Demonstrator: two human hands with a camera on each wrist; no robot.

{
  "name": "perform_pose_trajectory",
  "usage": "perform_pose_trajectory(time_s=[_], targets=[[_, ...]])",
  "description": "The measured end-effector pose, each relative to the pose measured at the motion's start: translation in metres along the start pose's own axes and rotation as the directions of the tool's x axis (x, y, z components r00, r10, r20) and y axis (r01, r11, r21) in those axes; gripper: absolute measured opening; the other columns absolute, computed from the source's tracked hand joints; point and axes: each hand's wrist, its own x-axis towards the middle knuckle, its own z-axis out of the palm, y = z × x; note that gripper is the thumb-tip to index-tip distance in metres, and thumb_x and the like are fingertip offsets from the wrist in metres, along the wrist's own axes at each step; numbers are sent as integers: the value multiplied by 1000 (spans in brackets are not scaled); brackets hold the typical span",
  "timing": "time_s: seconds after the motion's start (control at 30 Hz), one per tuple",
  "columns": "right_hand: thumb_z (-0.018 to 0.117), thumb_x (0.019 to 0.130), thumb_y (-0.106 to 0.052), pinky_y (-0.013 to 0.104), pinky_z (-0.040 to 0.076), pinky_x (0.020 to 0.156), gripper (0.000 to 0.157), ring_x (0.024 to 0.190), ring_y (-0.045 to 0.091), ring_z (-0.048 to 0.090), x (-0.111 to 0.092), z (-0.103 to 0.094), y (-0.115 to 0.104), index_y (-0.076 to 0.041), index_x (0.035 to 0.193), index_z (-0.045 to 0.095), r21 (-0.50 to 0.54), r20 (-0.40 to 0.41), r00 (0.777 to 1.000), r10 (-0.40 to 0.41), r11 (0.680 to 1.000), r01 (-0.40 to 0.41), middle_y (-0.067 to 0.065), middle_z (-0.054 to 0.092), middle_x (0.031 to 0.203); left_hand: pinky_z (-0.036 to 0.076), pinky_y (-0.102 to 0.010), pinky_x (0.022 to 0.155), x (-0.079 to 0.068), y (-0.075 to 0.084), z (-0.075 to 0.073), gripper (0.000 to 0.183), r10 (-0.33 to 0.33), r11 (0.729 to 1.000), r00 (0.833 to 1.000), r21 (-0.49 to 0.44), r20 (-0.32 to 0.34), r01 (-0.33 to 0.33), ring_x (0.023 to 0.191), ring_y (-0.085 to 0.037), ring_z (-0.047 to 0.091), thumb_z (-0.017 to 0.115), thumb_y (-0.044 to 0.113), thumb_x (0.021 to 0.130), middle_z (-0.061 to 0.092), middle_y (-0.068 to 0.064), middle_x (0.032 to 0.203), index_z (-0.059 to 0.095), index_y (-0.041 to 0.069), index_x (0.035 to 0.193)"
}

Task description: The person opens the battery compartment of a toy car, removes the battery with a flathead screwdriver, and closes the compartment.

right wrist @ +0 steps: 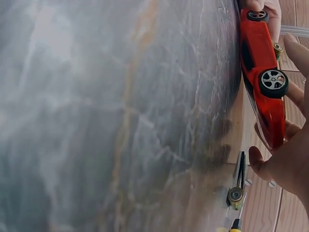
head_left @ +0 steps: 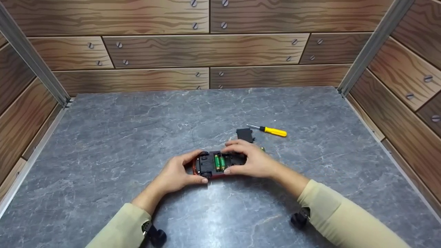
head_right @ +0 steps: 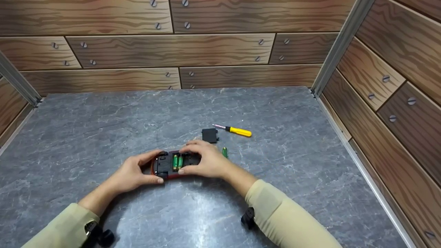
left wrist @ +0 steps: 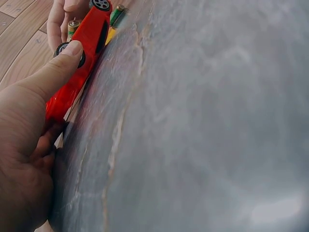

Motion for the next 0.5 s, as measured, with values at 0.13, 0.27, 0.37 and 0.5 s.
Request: perform_pose_trajectory(time_s=[0.13,0.27,0.37,0.5], targets=[[90,83,-46,61,36,119,59,141,34,50,0,2,0,-24,135,73,-14,-3,1000,-1,1000,1,11,55,154,35,-52,123,-1,0,0,101,-3,1000,1000,-6,0,3,140,-31,54,100,38,69,57,-10,154,54,14,156],[89,83,-46,61,35,119,58,141,36,49,0,3,-1,-22,133,73,-40,2,1000,1,999,-1,11,55,154,35,-52,123,-1,1,0,100,2,1000,1000,-3,-1,-2,141,-30,54,100,39,70,58,-9,154,54,15,156],[89,83,-46,63,33,120,57,142,36,48,0,3,-1,-22,133,74,-57,7,1000,5,998,-5,10,55,155,35,-52,123,0,0,0,100,0,1000,1000,-4,0,0,141,-31,54,100,39,70,58,-9,154,54,15,156],[89,83,-46,62,33,120,57,142,36,48,1,4,-1,-21,132,74,-75,5,1000,5,997,-4,10,56,154,36,-52,123,0,0,-1,101,-2,1000,1000,-9,1,2,140,-31,54,100,39,70,58,-9,154,55,13,156]])
